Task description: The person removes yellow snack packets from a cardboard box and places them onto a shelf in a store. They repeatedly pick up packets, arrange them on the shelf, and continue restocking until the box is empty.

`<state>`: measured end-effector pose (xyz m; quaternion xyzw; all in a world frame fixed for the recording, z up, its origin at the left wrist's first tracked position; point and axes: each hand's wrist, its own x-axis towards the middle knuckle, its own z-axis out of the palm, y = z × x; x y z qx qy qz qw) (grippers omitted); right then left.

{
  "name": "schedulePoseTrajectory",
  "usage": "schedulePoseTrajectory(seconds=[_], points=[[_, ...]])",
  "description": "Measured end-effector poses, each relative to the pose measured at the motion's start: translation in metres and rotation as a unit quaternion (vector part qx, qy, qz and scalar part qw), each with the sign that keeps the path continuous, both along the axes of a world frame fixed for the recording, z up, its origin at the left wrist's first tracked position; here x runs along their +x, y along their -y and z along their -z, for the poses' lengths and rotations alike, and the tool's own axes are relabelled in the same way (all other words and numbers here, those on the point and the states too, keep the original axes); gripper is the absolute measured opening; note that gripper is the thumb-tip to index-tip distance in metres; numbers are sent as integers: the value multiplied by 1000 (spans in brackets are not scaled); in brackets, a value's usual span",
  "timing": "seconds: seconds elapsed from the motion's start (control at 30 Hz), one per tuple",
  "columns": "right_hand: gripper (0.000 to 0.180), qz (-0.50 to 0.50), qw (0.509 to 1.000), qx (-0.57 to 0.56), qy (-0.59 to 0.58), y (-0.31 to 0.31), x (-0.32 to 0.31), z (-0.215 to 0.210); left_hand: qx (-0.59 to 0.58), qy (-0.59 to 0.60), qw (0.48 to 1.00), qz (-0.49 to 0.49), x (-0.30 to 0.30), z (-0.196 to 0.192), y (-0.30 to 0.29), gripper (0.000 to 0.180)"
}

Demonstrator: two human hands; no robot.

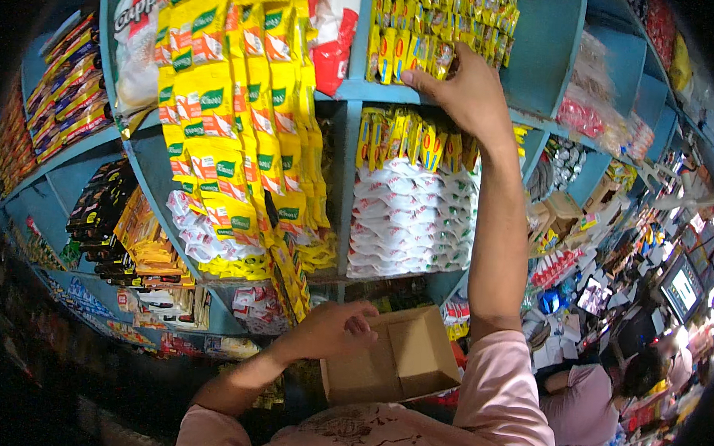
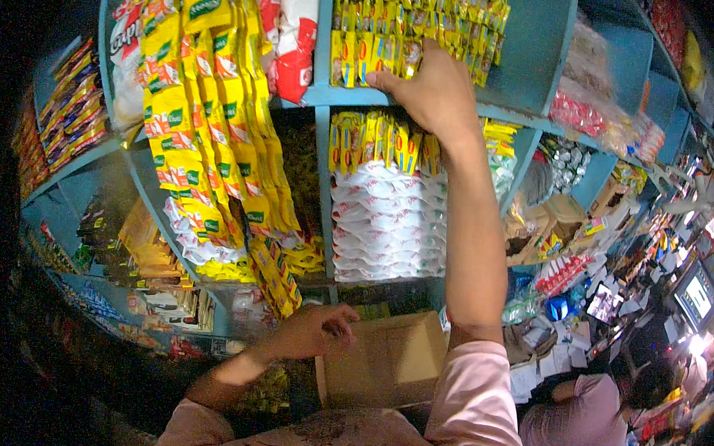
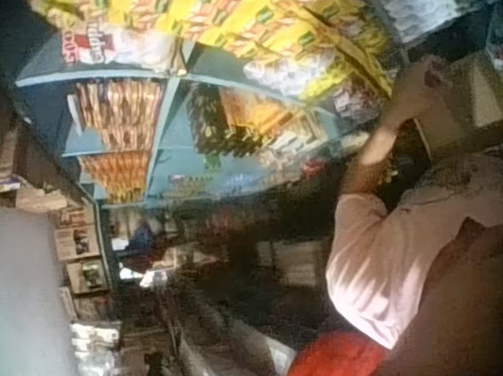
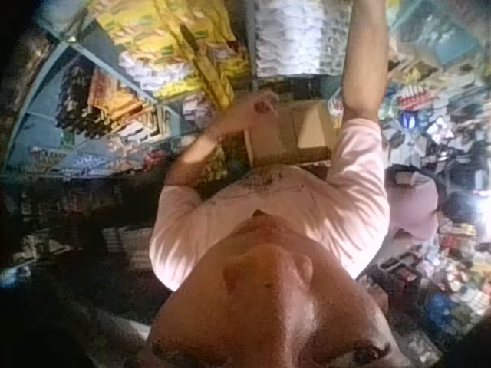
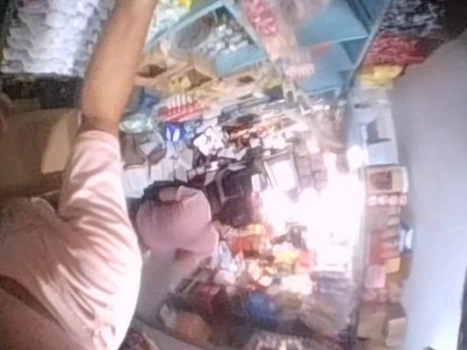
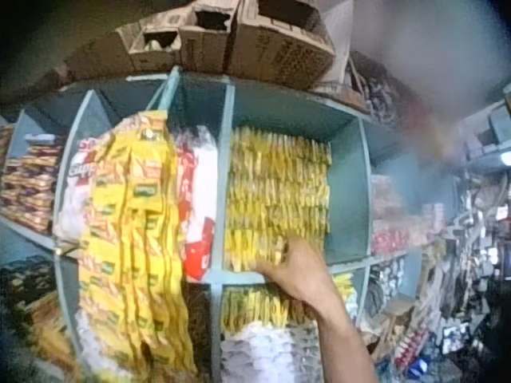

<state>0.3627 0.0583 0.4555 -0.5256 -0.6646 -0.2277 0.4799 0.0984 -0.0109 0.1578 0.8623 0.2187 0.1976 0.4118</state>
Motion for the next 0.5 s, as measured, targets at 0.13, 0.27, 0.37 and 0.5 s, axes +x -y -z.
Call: schedulePoseTrajectory(seconds=[0.13,0.27,0.37,0.5], points=[[67,32,999,-13,-32,30,-24,16,-63,-20,998,-25,-15,24,2,46],[50,-68,981,168,-63,54,9,93,-124,-11,989,-82,-52,61,13,38],[18,-5,991,118,-61,114,22,180,-186,-3,964,-189,-91,108,35,35],[42,190,889,-417,9,143,61,344,-310,-20,871,-380,-140,234,70,43]])
